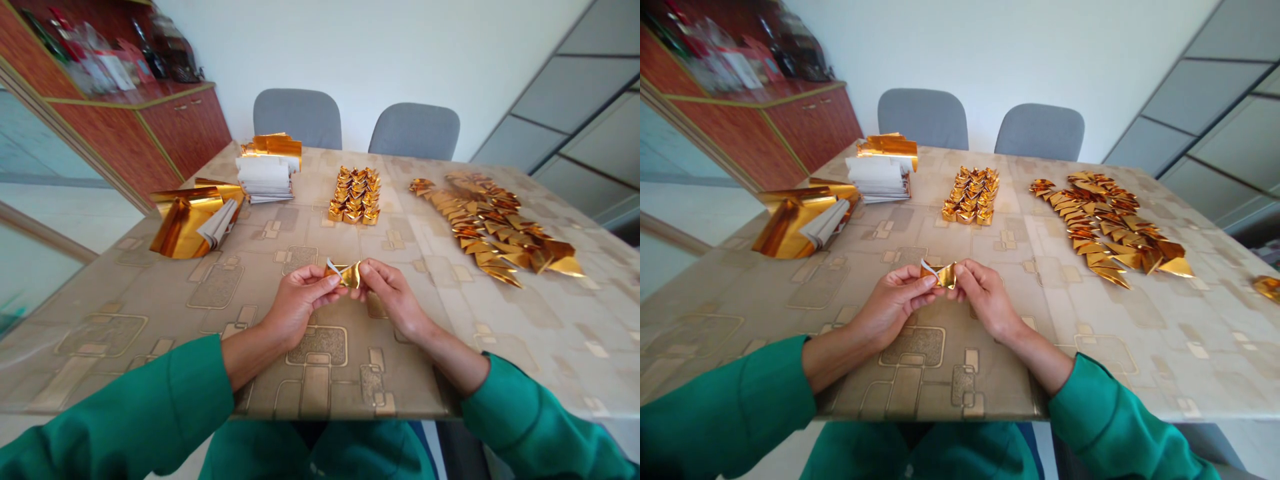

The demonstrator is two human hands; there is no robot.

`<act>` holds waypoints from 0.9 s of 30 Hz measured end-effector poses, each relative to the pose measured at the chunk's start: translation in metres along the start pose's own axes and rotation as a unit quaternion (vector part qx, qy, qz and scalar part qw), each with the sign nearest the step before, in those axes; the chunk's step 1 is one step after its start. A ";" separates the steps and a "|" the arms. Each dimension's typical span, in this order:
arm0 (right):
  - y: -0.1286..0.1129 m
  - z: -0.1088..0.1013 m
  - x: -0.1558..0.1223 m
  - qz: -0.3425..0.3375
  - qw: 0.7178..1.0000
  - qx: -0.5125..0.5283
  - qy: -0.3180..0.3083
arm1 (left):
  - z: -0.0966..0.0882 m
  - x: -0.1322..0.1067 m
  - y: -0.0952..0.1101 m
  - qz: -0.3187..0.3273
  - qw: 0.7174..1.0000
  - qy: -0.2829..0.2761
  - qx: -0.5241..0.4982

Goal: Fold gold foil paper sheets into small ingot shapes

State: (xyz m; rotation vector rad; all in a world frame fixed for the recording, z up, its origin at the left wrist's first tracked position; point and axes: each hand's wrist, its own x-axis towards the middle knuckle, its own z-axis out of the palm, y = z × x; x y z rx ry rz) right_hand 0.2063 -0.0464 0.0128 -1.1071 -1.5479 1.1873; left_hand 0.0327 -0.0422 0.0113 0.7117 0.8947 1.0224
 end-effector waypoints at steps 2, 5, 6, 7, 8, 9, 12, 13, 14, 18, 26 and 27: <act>0.002 0.002 -0.001 0.003 1.000 0.005 -0.011 | 0.000 0.000 0.000 0.008 1.000 0.002 0.003; 0.004 0.003 0.001 0.016 0.999 0.036 -0.006 | 0.001 0.000 0.000 0.013 1.000 -0.013 0.019; 0.004 0.003 0.001 0.021 0.999 0.048 -0.006 | 0.001 0.000 0.001 0.014 0.999 -0.021 0.024; 0.004 0.002 0.002 0.025 0.998 0.059 -0.007 | 0.001 0.000 0.001 0.013 0.999 -0.031 0.028; 0.003 0.002 0.003 0.027 0.997 0.065 -0.010 | 0.001 -0.001 0.002 0.013 0.999 -0.039 0.030; 0.002 0.001 0.003 0.028 0.997 0.069 -0.013 | 0.001 -0.001 0.002 0.015 0.998 -0.043 0.032; 0.000 -0.002 0.002 0.029 0.997 0.064 -0.026 | 0.000 -0.001 0.002 0.027 0.998 -0.039 0.041; 0.000 -0.002 0.002 0.028 0.997 0.061 -0.027 | 0.000 -0.001 0.001 0.031 0.998 -0.035 0.045; 0.000 -0.003 0.001 0.028 0.998 0.058 -0.026 | 0.000 -0.001 0.001 0.034 0.998 -0.033 0.047; 0.002 -0.002 0.001 0.034 0.997 0.060 -0.015 | 0.000 0.000 0.001 0.026 0.998 -0.041 0.042; -0.002 0.002 0.002 0.067 0.993 0.095 -0.010 | -0.003 0.002 0.000 0.060 0.993 -0.055 0.085; -0.003 0.002 0.003 0.065 0.994 0.091 -0.010 | -0.004 0.003 0.000 0.066 0.992 -0.050 0.093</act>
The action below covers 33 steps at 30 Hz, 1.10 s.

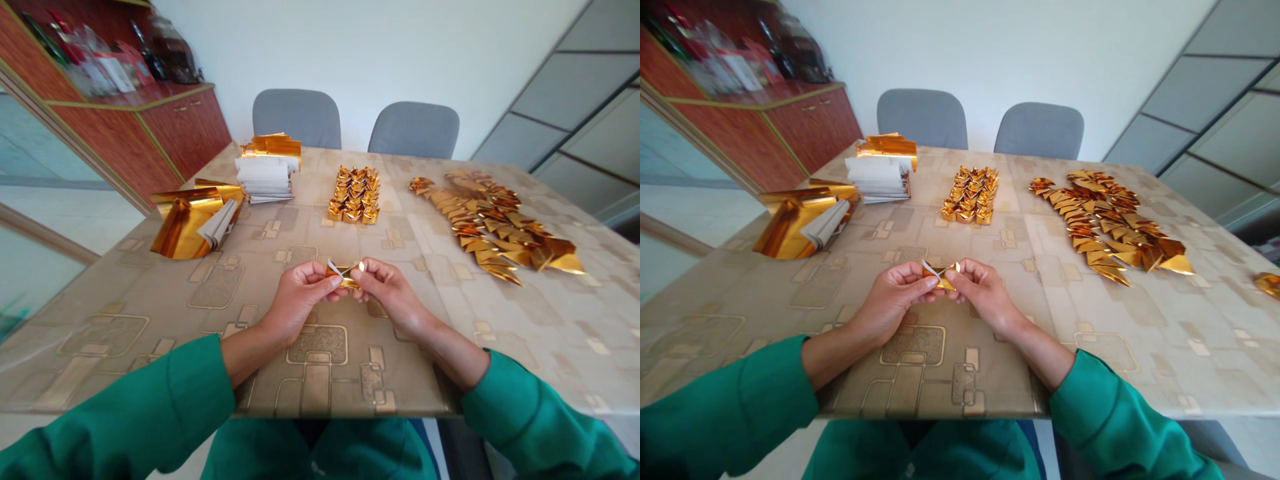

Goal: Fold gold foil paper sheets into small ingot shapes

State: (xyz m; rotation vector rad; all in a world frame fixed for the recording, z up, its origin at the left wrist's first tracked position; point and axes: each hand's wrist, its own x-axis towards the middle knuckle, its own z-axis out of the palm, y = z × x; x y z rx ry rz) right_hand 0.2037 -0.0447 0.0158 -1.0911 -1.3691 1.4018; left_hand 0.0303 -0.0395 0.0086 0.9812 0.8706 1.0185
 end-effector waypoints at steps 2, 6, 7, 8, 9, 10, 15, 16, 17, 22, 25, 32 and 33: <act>-0.001 0.000 0.000 -0.013 1.000 -0.020 0.008 | -0.001 0.001 -0.001 0.001 1.000 0.005 0.011; 0.000 -0.001 -0.001 -0.023 0.997 -0.064 0.040 | 0.000 0.000 0.000 -0.028 1.000 0.003 0.002; 0.000 -0.001 -0.002 -0.018 0.997 -0.062 0.041 | 0.000 0.000 0.001 -0.036 0.999 0.003 -0.003; 0.000 -0.001 -0.002 -0.015 0.998 -0.058 0.036 | 0.000 -0.001 0.001 -0.042 0.999 0.007 -0.008; 0.000 -0.001 -0.003 -0.015 0.998 -0.055 0.028 | 0.000 -0.001 0.002 -0.045 0.999 0.013 -0.013; 0.000 -0.001 -0.003 -0.017 0.998 -0.056 0.020 | 0.000 -0.001 0.002 -0.046 0.999 0.021 -0.018; 0.002 0.000 -0.002 -0.036 0.998 -0.055 0.013 | 0.000 0.000 0.003 -0.020 0.998 0.052 -0.024; 0.003 0.000 -0.002 -0.040 0.998 -0.046 0.011 | 0.000 0.000 0.003 -0.014 0.998 0.050 -0.019; 0.004 0.000 -0.002 -0.045 0.998 -0.039 0.008 | 0.000 0.000 0.003 -0.011 0.999 0.047 -0.015; 0.000 -0.002 -0.002 -0.045 0.998 -0.022 -0.026 | -0.001 0.002 0.005 -0.016 1.000 0.023 -0.008; -0.004 -0.002 -0.003 -0.042 0.997 -0.060 -0.026 | 0.000 0.002 0.006 -0.012 1.000 0.010 0.007; -0.003 0.002 -0.002 -0.060 0.993 -0.089 0.042 | 0.002 0.000 0.004 -0.042 0.997 0.010 -0.063; -0.003 0.002 -0.002 -0.066 0.993 -0.086 0.048 | 0.002 0.000 0.004 -0.043 0.996 0.008 -0.076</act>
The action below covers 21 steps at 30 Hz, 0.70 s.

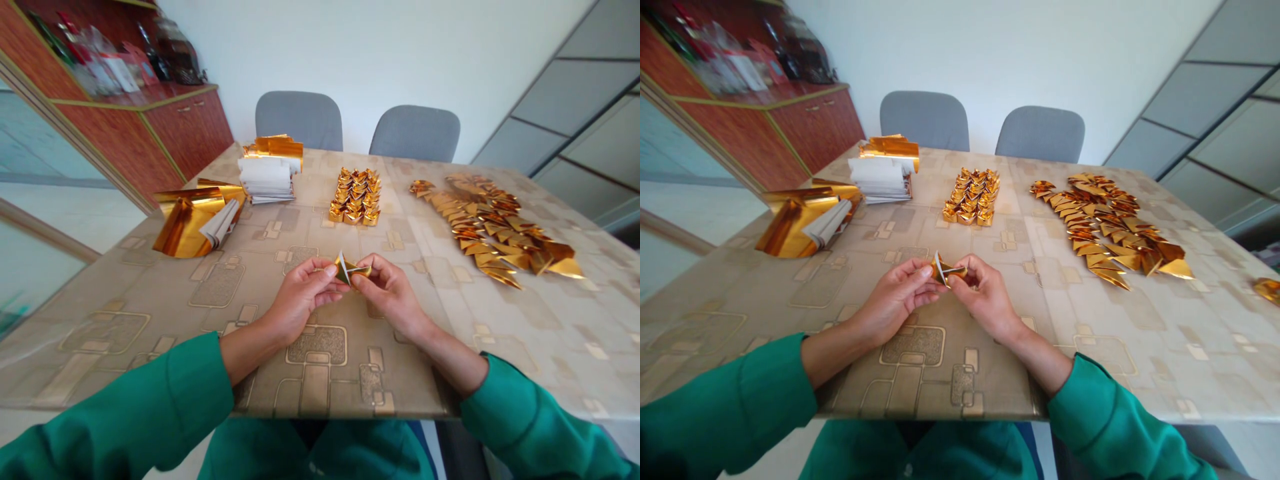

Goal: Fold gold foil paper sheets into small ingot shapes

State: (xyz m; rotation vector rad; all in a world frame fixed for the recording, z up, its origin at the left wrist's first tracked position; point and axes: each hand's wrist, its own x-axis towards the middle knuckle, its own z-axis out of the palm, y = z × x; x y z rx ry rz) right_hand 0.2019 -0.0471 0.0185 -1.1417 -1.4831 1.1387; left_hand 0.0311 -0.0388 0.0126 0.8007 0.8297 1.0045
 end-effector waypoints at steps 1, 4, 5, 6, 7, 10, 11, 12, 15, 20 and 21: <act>0.001 0.000 0.000 -0.005 1.000 0.004 0.004 | 0.000 0.000 0.000 0.004 1.000 0.001 -0.005; 0.002 0.000 0.000 -0.012 1.000 0.019 -0.004 | 0.000 -0.001 0.003 0.031 0.999 0.018 0.021; 0.002 0.000 -0.001 -0.011 1.000 0.024 -0.010 | 0.000 -0.001 0.004 0.041 0.998 0.023 0.036; 0.001 -0.001 -0.001 -0.009 0.999 0.029 -0.016 | 0.000 -0.001 0.005 0.048 0.997 0.026 0.048; 0.001 -0.001 -0.002 -0.006 0.999 0.033 -0.022 | 0.000 -0.001 0.005 0.054 0.997 0.026 0.057; -0.003 -0.002 -0.003 0.001 0.998 0.041 -0.040 | 0.000 -0.001 0.005 0.069 0.995 0.026 0.065; -0.004 -0.002 -0.003 0.005 0.998 0.038 -0.045 | 0.000 -0.001 0.005 0.077 0.994 0.030 0.068; -0.005 -0.002 -0.002 0.008 0.998 0.031 -0.047 | 0.000 -0.001 0.005 0.086 0.993 0.035 0.073; -0.005 -0.004 -0.002 0.011 0.999 0.005 -0.041 | 0.000 -0.001 0.007 0.108 0.988 0.045 0.104; -0.003 -0.005 -0.003 0.003 0.999 -0.008 -0.045 | 0.002 -0.003 0.009 0.120 0.983 0.041 0.131; -0.002 -0.004 -0.003 0.007 0.999 -0.003 -0.049 | 0.002 -0.004 0.009 0.122 0.983 0.042 0.134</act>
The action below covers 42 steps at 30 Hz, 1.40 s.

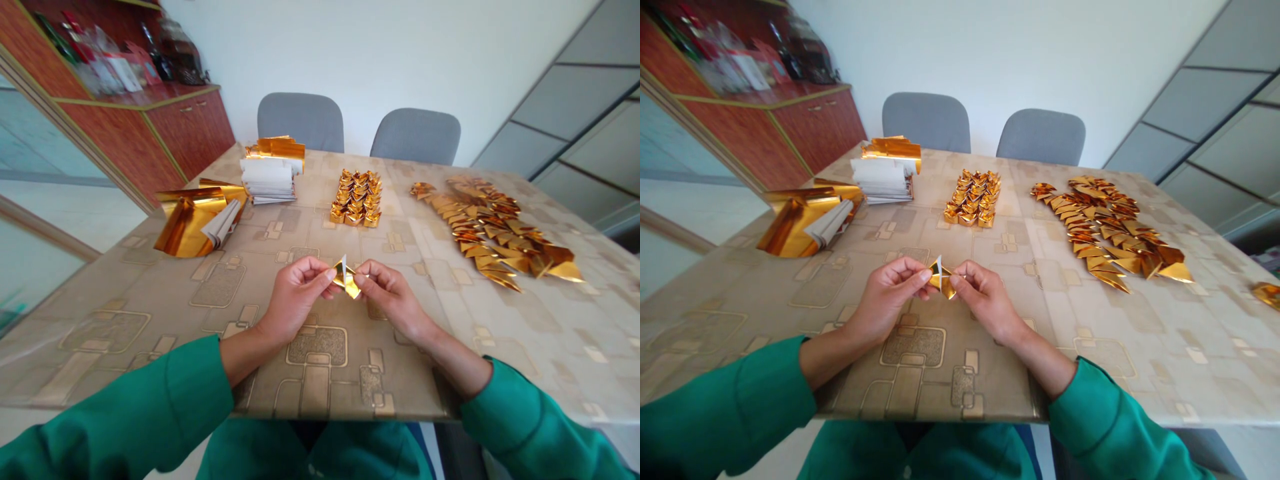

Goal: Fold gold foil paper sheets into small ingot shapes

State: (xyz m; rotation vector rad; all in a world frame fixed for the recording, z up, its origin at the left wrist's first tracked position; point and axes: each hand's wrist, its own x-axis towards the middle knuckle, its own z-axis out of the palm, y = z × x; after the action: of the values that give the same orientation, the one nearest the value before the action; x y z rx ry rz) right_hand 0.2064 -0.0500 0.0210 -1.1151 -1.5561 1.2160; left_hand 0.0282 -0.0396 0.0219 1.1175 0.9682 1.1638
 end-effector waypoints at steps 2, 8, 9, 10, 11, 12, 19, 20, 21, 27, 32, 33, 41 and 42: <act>0.001 0.001 0.000 0.005 1.000 0.009 -0.003 | 0.000 0.000 -0.001 0.000 1.000 0.000 0.001; 0.004 0.000 0.002 -0.022 0.999 -0.007 0.022 | 0.000 0.001 -0.008 -0.020 0.999 -0.014 -0.039; 0.005 0.000 0.002 -0.027 0.999 -0.008 0.024 | 0.000 0.001 -0.009 -0.019 0.998 -0.017 -0.050; 0.005 -0.001 0.002 -0.030 0.999 -0.008 0.027 | 0.001 0.001 -0.009 -0.017 0.998 -0.018 -0.058; 0.005 -0.001 0.002 -0.030 0.999 -0.007 0.030 | 0.001 0.001 -0.010 -0.015 0.998 -0.018 -0.063; 0.005 -0.002 0.002 -0.028 0.999 -0.008 0.032 | 0.001 0.001 -0.010 -0.015 0.998 -0.016 -0.063; -0.001 -0.003 0.003 0.006 1.000 0.013 0.020 | -0.001 0.002 -0.007 -0.065 0.993 0.008 -0.098; -0.002 -0.003 0.003 0.005 1.000 0.019 0.018 | -0.001 0.002 -0.008 -0.074 0.991 0.014 -0.113; -0.002 -0.004 0.004 0.003 1.000 0.024 0.017 | -0.001 0.002 -0.008 -0.081 0.989 0.020 -0.125; 0.007 -0.010 0.006 -0.019 1.000 0.005 0.019 | 0.000 0.001 -0.007 -0.062 0.994 -0.020 -0.093; 0.008 -0.012 0.005 -0.026 0.999 -0.019 0.009 | -0.003 0.003 -0.005 -0.035 0.999 -0.026 -0.009; 0.008 -0.011 0.005 -0.025 1.000 -0.016 0.005 | -0.003 0.003 -0.006 -0.027 0.999 -0.023 0.009; 0.008 -0.007 0.005 -0.030 0.999 -0.010 0.036 | -0.003 0.004 -0.009 -0.032 0.999 -0.027 -0.016; 0.008 -0.007 0.005 -0.036 0.998 -0.014 0.052 | -0.003 0.004 -0.009 -0.042 0.998 -0.024 -0.035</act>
State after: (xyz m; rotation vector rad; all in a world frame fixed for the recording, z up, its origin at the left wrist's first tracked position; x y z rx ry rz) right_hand 0.2127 -0.0426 0.0148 -1.1127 -1.5253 1.0756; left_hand 0.0278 -0.0359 0.0122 1.0350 0.9206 1.0905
